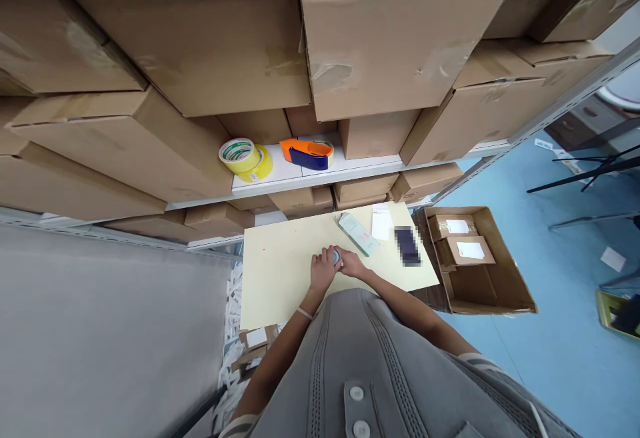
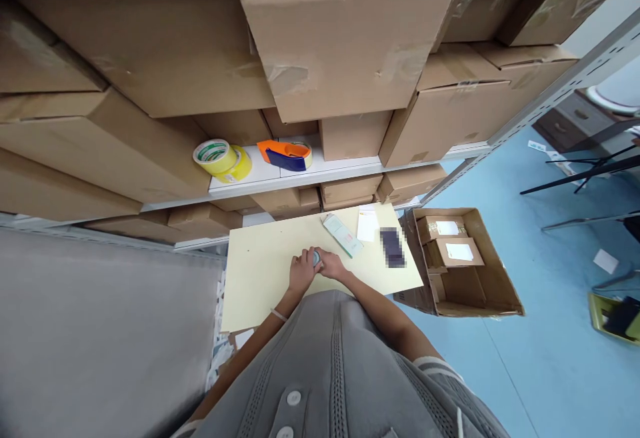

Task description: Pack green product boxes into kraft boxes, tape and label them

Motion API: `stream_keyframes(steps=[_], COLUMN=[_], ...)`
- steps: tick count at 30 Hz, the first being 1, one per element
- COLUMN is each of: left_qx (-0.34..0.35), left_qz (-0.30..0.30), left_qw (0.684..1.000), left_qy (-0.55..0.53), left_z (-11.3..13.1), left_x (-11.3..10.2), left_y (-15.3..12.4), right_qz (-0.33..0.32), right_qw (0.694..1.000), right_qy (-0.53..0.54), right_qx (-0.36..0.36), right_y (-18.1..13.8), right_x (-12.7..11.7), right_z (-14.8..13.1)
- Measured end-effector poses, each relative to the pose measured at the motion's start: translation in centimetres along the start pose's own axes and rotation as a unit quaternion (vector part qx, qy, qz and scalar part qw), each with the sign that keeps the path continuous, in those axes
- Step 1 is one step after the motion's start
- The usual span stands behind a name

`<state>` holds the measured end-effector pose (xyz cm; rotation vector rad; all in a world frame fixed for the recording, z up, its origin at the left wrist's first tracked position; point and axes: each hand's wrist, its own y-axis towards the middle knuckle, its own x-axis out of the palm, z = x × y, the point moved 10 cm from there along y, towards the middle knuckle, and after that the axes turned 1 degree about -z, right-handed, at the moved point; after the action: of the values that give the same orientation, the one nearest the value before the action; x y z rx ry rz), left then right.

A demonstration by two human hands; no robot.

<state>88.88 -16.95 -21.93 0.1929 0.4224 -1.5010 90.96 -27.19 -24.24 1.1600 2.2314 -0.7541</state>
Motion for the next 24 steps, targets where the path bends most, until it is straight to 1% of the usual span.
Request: stream_keyframes(steps=[2,4,5,6,8,10,11,13,16,21,24], left_qx=[-0.002,0.02,0.036,0.052,0.075,0.085,0.087,0.086,0.077,0.06,0.049], left_qz=[0.024,0.024,0.017,0.009,0.002,0.005,0.007,0.01,0.011,0.0,-0.012], left_qw=[0.999,0.991,0.979,0.959,0.912,0.875,0.862,0.846,0.838,0.839,0.846], left_qy=[0.021,0.127,0.202,0.279,0.403,0.476,0.499,0.526,0.539,0.54,0.531], left_z=[-0.3,0.1,0.5,0.7,1.1,1.1,1.1,0.9,0.6,0.1,0.0], left_x=[-0.8,-1.1,-1.0,-0.8,-0.7,-0.9,-1.2,-1.7,-2.5,-3.1,-3.4], left_y=[-0.2,-0.3,-0.3,-0.3,-0.3,-0.2,-0.2,-0.3,-0.6,-1.2,-1.2], right_qz=[-0.014,-0.025,-0.028,-0.032,-0.039,-0.043,-0.045,-0.047,-0.047,-0.027,-0.024], right_qw=[0.999,0.998,0.998,0.997,0.995,0.994,0.994,0.995,0.997,0.998,0.998], right_qy=[-0.03,-0.054,-0.064,-0.074,-0.088,-0.097,-0.097,-0.087,-0.06,0.0,0.01], right_qx=[0.005,0.0,-0.004,-0.009,-0.017,-0.018,-0.018,-0.015,-0.013,-0.05,-0.059], right_y=[0.2,0.4,0.6,0.8,1.2,1.6,1.8,2.0,2.0,1.9,1.6], right_x=[0.3,0.4,0.4,0.5,0.6,0.8,0.9,1.3,2.0,3.0,3.5], right_z=[-0.4,-0.9,-1.2,-1.5,-2.1,-2.6,-2.8,-3.1,-3.3,-3.2,-2.2])
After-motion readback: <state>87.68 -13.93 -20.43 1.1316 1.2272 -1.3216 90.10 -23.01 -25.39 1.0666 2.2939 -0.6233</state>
